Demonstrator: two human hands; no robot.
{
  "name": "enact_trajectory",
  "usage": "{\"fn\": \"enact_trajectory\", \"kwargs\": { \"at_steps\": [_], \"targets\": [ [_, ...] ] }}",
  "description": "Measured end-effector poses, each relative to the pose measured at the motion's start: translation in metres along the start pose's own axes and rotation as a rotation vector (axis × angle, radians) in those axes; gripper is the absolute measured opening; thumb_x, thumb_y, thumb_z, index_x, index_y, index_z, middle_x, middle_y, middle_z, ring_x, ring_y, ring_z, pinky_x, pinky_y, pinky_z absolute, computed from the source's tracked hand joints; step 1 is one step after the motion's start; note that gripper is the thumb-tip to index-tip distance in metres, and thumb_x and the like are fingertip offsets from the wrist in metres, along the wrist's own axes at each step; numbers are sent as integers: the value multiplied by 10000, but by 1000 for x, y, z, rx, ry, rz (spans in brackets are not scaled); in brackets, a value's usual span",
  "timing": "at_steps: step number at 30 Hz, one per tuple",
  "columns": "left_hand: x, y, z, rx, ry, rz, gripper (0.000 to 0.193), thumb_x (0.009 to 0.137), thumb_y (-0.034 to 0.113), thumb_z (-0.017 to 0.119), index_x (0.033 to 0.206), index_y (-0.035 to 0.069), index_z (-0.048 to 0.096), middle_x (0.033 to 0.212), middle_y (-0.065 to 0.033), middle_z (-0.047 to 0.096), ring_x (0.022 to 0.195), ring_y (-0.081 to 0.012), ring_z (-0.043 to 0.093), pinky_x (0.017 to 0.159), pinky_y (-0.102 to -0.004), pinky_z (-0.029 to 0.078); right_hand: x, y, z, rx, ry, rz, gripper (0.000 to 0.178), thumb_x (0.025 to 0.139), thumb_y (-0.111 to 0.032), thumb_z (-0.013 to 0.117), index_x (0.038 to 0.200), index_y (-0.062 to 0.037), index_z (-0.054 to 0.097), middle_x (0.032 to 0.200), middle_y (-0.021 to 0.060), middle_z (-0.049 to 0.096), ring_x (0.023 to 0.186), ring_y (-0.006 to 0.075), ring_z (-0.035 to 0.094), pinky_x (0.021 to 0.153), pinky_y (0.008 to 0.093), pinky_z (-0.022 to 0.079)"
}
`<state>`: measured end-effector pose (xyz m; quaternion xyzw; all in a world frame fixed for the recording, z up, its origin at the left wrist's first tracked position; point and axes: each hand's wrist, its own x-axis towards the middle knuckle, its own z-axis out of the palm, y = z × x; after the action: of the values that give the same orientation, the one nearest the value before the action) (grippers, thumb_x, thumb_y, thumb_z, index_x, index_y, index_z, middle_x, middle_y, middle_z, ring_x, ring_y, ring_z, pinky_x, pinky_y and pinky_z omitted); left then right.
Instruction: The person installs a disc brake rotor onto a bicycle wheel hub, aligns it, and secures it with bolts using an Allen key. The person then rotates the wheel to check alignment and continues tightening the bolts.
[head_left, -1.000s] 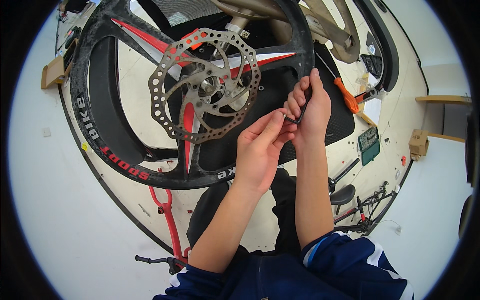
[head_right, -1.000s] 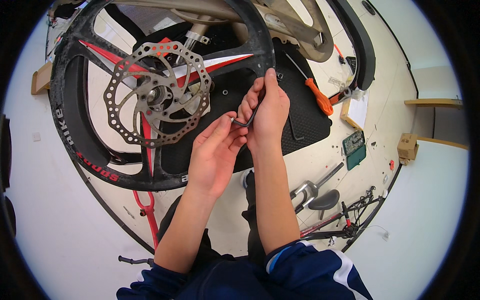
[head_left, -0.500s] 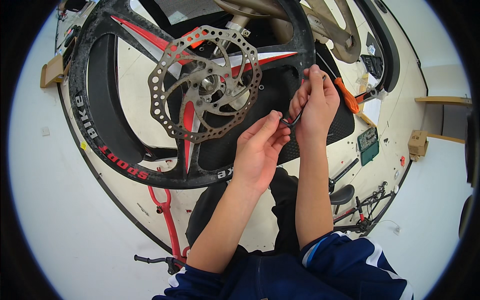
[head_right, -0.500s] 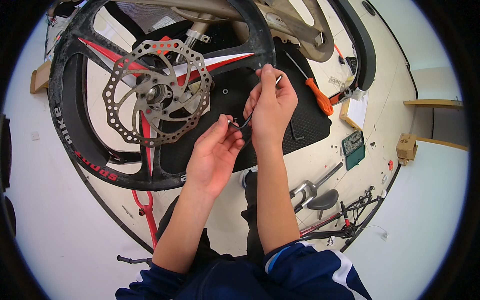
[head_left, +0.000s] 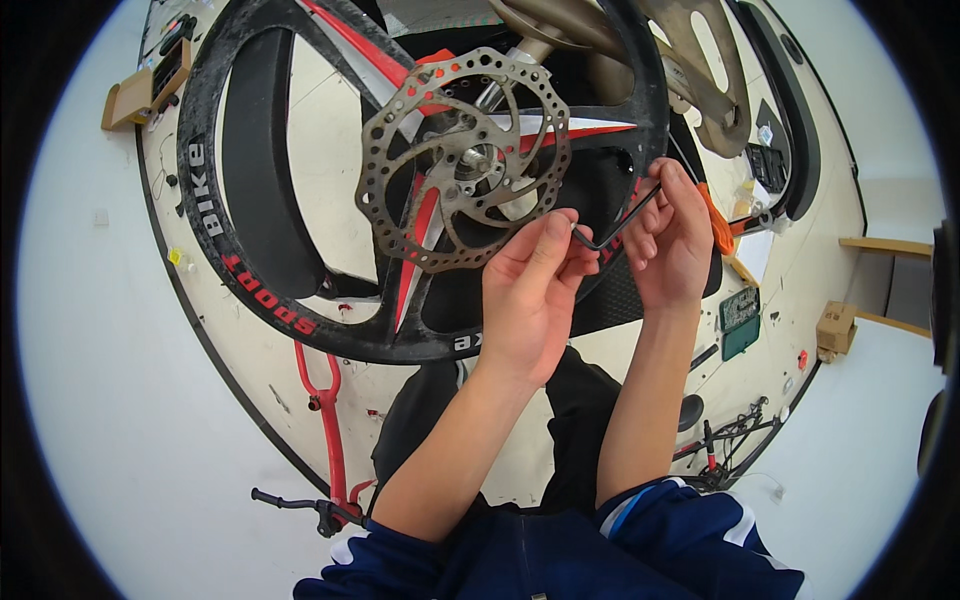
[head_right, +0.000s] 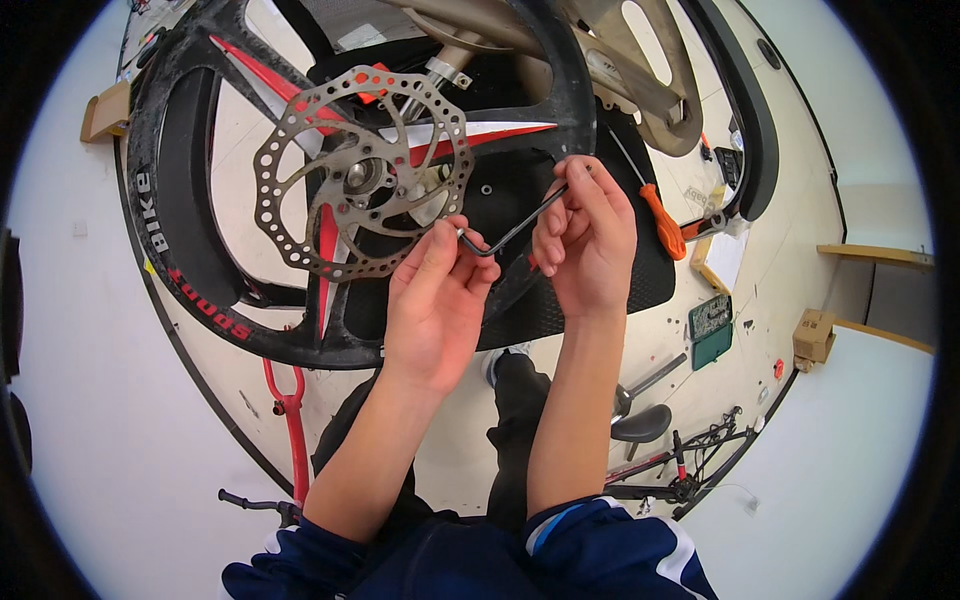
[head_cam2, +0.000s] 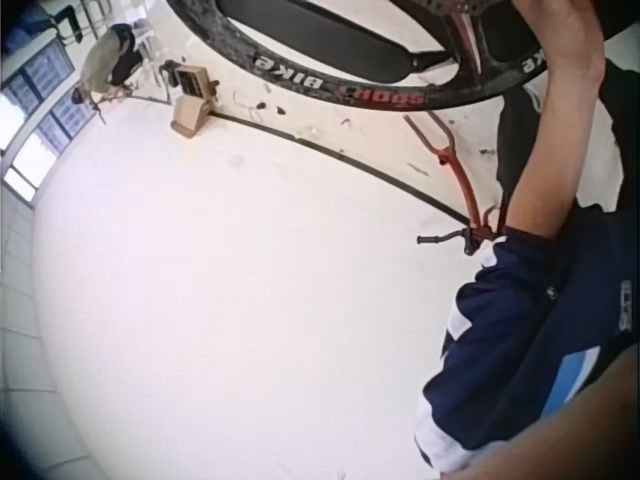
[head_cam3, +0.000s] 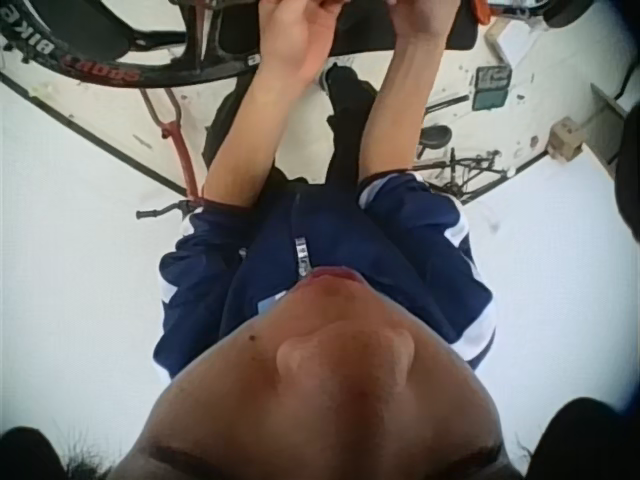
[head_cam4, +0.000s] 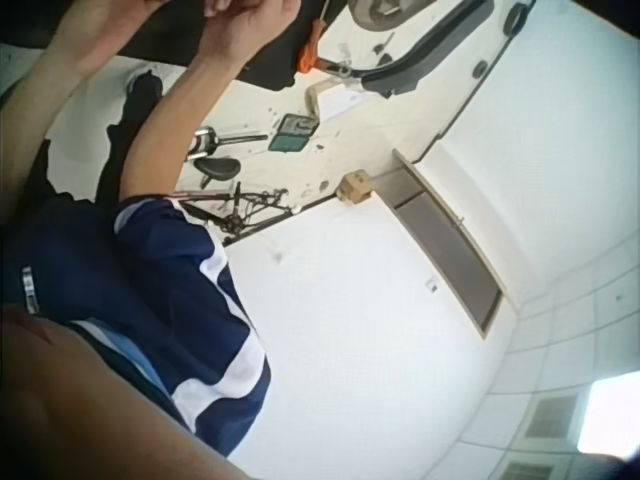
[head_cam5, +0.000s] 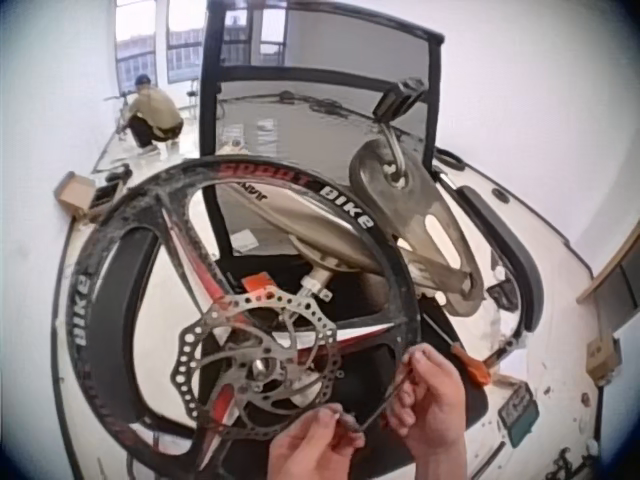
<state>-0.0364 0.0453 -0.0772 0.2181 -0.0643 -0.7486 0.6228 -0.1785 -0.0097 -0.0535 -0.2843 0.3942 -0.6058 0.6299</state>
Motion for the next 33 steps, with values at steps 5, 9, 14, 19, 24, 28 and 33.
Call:
{"fn": "enact_trajectory", "kwargs": {
  "at_steps": [5, 9, 14, 19, 24, 28, 33],
  "targets": [
    [-3, 7, 5, -69, -106, 0, 259, 1053, 260, 545, 1217, 69, 606, 1033, -46, 652, 942, -159, 608, 875, -335, 491, 1, 4, 0, 35, -59, 53, 228, 1026, -239, 575, 1016, -11, 581, 702, 40, 588, 482, 94, 522, 373, 241, 396],
    [-4, 12, 10, -140, -58, -2, 315, 1060, 290, 525, 1289, 83, 586, 1060, -29, 654, 962, -151, 605, 905, -331, 475, 1, 10, 11, 11, 13, 65, 232, 1025, -231, 585, 1019, 0, 603, 734, 49, 617, 524, 108, 564, 427, 242, 457],
    [3, 6, 20, -258, -1, 58, 374, 1047, 300, 559, 1339, 66, 575, 1082, -22, 664, 956, -123, 604, 865, -283, 462, 6, 19, 13, 41, 51, 52, 239, 1016, -231, 612, 1013, 7, 636, 744, 54, 637, 560, 114, 591, 479, 237, 488],
    [6, 10, 24, -323, 22, 77, 380, 1040, 310, 572, 1339, 75, 573, 1080, -4, 663, 916, -101, 587, 819, -265, 458, 5, 24, 16, 8, 67, 34, 255, 998, -243, 647, 1001, 12, 645, 756, 70, 669, 580, 119, 636, 486, 226, 512],
    [6, 12, 27, -391, 62, 76, 379, 1036, 320, 581, 1330, 81, 573, 1070, 13, 661, 888, -76, 576, 795, -253, 460, 6, 27, 16, -32, 102, 53, 272, 993, -257, 656, 989, 15, 649, 757, 78, 678, 579, 122, 657, 495, 212, 530],
    [4, 9, 30, -368, 141, 37, 371, 1034, 322, 584, 1321, 86, 577, 1072, 15, 655, 882, -70, 575, 797, -247, 461, 6, 26, 11, -54, 132, 57, 286, 985, -270, 667, 978, 15, 652, 747, 73, 676, 572, 116, 655, 485, 203, 522],
    [2, 5, 30, -350, 159, 43, 366, 1041, 315, 573, 1330, 90, 569, 1090, 18, 645, 886, -63, 573, 814, -239, 460, 7, 24, 11, -110, 154, 74, 297, 973, -281, 684, 979, 14, 655, 735, 65, 673, 564, 111, 651, 484, 196, 520]
  ]
}}
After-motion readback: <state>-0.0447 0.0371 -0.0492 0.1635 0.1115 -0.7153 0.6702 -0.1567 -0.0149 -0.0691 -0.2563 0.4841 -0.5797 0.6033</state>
